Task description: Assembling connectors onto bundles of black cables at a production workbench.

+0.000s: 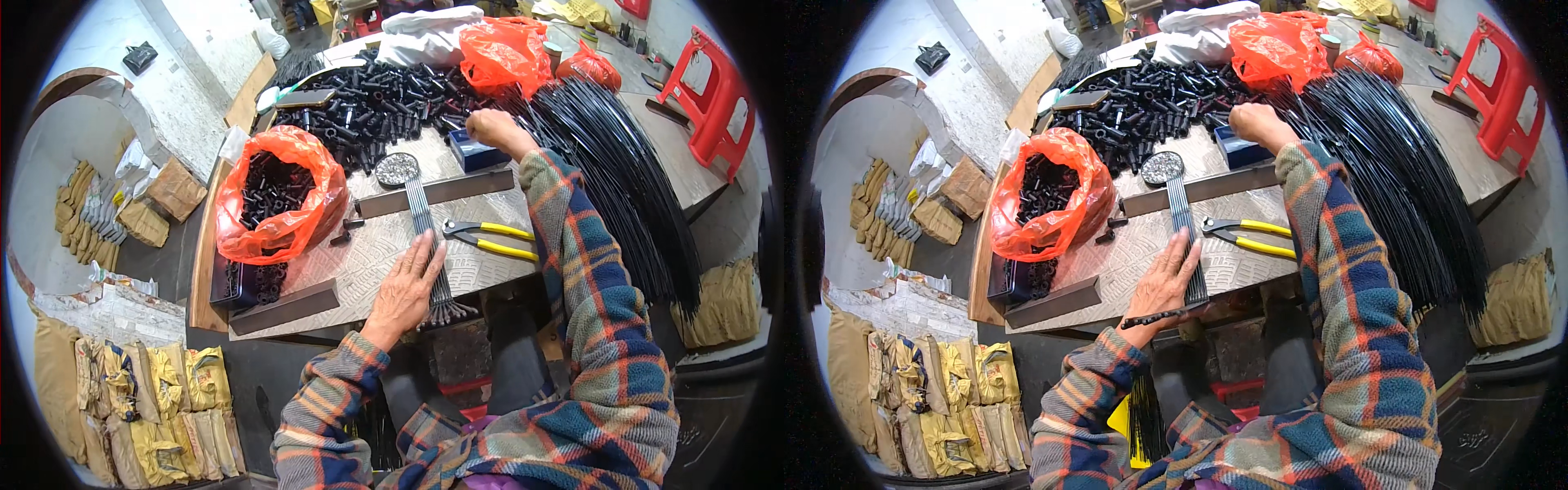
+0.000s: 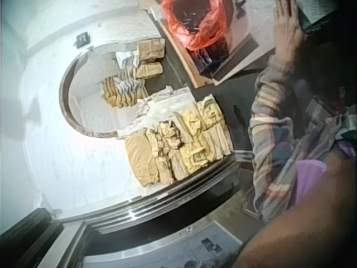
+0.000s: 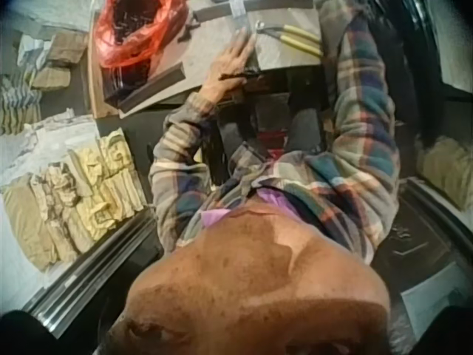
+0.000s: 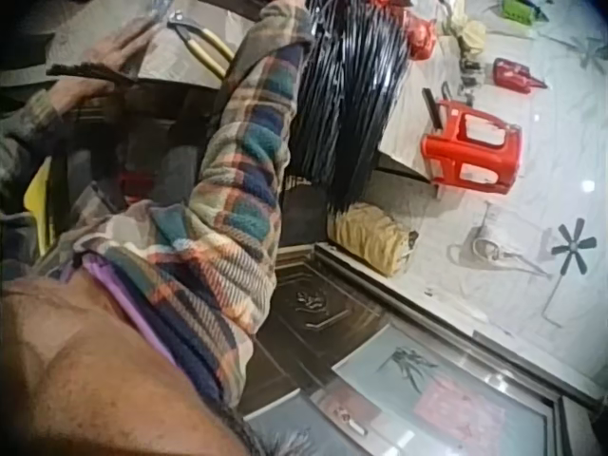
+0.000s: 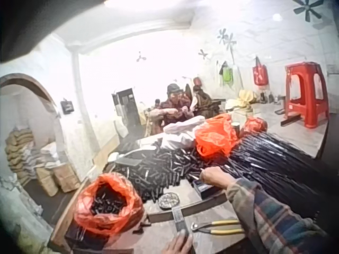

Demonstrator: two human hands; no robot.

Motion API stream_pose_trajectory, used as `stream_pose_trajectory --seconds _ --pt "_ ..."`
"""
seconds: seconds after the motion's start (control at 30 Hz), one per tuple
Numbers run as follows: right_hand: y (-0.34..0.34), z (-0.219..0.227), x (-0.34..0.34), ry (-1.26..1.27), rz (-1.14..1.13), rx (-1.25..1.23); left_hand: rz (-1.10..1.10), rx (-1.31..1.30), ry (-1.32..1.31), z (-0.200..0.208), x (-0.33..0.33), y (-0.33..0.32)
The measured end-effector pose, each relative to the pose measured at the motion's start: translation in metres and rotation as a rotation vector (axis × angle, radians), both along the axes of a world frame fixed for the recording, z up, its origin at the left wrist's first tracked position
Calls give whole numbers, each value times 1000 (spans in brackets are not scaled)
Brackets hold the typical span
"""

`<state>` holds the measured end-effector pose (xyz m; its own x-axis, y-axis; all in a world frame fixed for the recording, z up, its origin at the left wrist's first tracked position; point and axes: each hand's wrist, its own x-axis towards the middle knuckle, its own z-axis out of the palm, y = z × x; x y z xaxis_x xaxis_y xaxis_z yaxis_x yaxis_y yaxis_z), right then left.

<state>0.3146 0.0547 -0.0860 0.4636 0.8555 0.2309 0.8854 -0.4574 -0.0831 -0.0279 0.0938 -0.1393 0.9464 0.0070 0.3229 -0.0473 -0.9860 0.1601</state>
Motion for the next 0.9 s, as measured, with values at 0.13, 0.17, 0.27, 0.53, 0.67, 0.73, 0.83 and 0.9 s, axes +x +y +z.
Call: stream_pose_trajectory --seconds 0.13,0.17,0.27,0.53,0.67,0.73,0.83,0.9 --pt "5 4 -39 64 -20 400 48 30 21 3 0 4" --pt "5 0 -52 193 68 401 43 44 47 2 4 4" --pt "13 -24 -81 379 368 395 56 52 74 2 3 5" --pt "1 -31 -85 264 230 268 70 60 111 4 7 0" --pt "0 -35 -83 283 215 300 69 56 124 5 8 0" --pt "2 -33 -88 265 233 301 74 74 130 6 7 1" --pt "6 -34 -88 246 235 288 82 91 144 6 8 0" --pt "6 -34 -88 246 226 279 92 93 150 7 8 0"
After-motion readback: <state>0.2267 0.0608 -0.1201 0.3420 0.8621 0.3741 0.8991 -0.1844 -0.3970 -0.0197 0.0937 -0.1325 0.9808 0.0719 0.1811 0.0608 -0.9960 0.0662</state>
